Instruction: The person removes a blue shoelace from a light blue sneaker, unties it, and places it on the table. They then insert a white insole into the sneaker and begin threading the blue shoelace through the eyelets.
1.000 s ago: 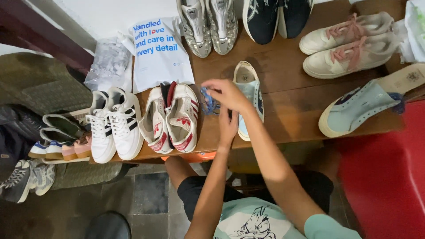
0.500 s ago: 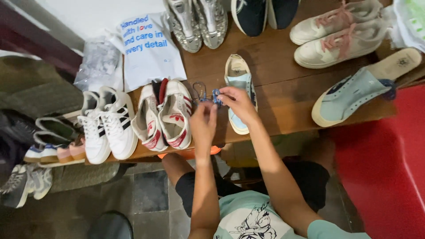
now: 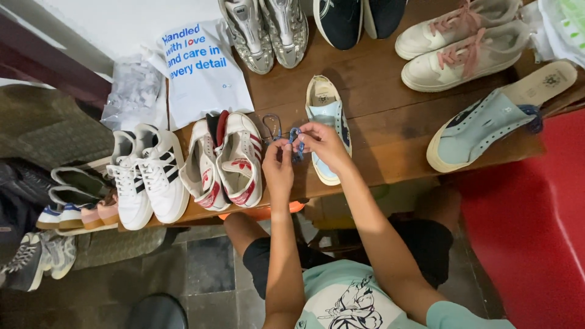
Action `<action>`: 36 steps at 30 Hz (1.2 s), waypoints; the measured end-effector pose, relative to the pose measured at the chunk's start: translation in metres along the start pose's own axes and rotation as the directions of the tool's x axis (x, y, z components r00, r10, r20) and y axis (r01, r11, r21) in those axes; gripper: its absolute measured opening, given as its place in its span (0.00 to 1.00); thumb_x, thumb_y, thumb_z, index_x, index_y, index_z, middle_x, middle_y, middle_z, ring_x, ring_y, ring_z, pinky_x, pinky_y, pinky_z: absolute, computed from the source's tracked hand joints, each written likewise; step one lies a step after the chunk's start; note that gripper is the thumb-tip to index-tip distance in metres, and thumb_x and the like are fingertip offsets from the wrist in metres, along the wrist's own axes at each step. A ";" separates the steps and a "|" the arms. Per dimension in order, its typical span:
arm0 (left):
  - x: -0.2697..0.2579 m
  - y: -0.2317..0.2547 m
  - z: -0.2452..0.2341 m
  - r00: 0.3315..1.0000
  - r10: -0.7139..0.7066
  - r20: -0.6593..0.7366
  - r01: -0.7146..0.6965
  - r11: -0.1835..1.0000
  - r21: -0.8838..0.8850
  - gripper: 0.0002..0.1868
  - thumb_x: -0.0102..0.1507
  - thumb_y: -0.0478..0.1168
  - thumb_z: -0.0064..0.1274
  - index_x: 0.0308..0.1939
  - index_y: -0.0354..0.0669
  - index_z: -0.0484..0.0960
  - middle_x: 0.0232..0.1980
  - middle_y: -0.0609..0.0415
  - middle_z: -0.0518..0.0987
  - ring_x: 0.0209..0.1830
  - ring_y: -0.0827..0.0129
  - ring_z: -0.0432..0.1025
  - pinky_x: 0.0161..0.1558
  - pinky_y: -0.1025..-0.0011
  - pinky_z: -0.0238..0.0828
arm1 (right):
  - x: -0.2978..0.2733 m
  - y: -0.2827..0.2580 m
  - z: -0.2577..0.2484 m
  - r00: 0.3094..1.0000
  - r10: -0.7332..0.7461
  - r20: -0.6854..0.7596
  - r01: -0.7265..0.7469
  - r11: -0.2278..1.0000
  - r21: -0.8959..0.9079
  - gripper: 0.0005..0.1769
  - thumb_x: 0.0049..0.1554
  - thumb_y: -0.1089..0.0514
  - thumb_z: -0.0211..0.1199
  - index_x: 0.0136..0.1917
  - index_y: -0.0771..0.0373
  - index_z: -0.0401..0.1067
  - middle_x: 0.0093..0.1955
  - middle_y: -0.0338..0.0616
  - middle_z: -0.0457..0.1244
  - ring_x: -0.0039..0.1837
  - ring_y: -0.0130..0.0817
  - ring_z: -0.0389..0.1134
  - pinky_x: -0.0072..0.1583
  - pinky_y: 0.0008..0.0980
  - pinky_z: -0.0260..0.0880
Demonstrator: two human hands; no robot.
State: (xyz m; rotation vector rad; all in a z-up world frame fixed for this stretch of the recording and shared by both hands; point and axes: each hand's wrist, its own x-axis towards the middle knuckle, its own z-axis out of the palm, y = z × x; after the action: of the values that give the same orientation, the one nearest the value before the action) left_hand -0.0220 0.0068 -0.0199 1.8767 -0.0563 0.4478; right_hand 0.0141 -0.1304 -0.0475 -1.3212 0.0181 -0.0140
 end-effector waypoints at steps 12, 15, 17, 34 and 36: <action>0.009 0.031 -0.028 0.990 0.029 -0.137 -0.045 0.991 -0.122 0.06 0.71 0.35 0.46 0.46 0.41 0.80 0.34 0.52 0.77 0.37 0.69 0.72 0.45 0.67 0.74 | -0.012 -0.031 -0.002 0.965 -0.206 0.161 0.242 0.937 -0.251 0.16 0.60 0.66 0.66 0.62 0.60 0.74 0.48 0.46 0.72 0.54 0.31 0.72 0.62 0.36 0.72; 0.019 0.031 -0.035 0.982 0.060 -0.181 -0.090 0.983 -0.159 0.06 0.72 0.38 0.47 0.46 0.41 0.79 0.36 0.50 0.78 0.39 0.67 0.74 0.47 0.66 0.74 | -0.025 -0.022 0.006 0.939 -0.321 0.122 0.326 0.722 -0.610 0.17 0.61 0.63 0.65 0.64 0.59 0.73 0.56 0.52 0.70 0.60 0.52 0.71 0.62 0.49 0.71; 0.031 0.033 -0.038 0.983 0.099 -0.155 -0.126 0.977 -0.171 0.07 0.71 0.33 0.46 0.50 0.42 0.79 0.37 0.53 0.74 0.38 0.69 0.72 0.47 0.66 0.75 | -0.031 -0.003 0.007 0.962 -0.267 0.052 0.213 0.625 -0.751 0.05 0.60 0.61 0.59 0.50 0.55 0.73 0.43 0.50 0.68 0.49 0.55 0.72 0.51 0.49 0.72; 0.106 0.069 -0.063 0.900 0.429 -0.078 -0.409 0.893 0.189 0.12 0.73 0.35 0.41 0.57 0.46 0.78 0.58 0.50 0.72 0.58 0.58 0.69 0.61 0.60 0.68 | -0.073 -0.042 -0.011 0.943 0.190 0.272 0.142 0.509 -0.849 0.08 0.62 0.59 0.59 0.50 0.54 0.80 0.40 0.38 0.70 0.40 0.31 0.68 0.45 0.33 0.64; 0.087 0.082 -0.055 0.882 0.469 0.046 -0.462 0.842 0.279 0.16 0.76 0.39 0.38 0.67 0.45 0.73 0.74 0.46 0.63 0.77 0.50 0.59 0.75 0.52 0.59 | -0.074 -0.074 -0.023 0.936 0.075 0.345 0.263 0.505 -0.822 0.07 0.61 0.58 0.63 0.51 0.53 0.80 0.47 0.36 0.73 0.51 0.32 0.69 0.61 0.41 0.68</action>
State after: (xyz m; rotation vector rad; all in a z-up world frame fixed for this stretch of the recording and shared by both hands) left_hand 0.0225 0.0438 0.0982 2.1379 -0.4658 0.8515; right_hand -0.0605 -0.1694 0.0185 -2.3459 -0.4060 0.1535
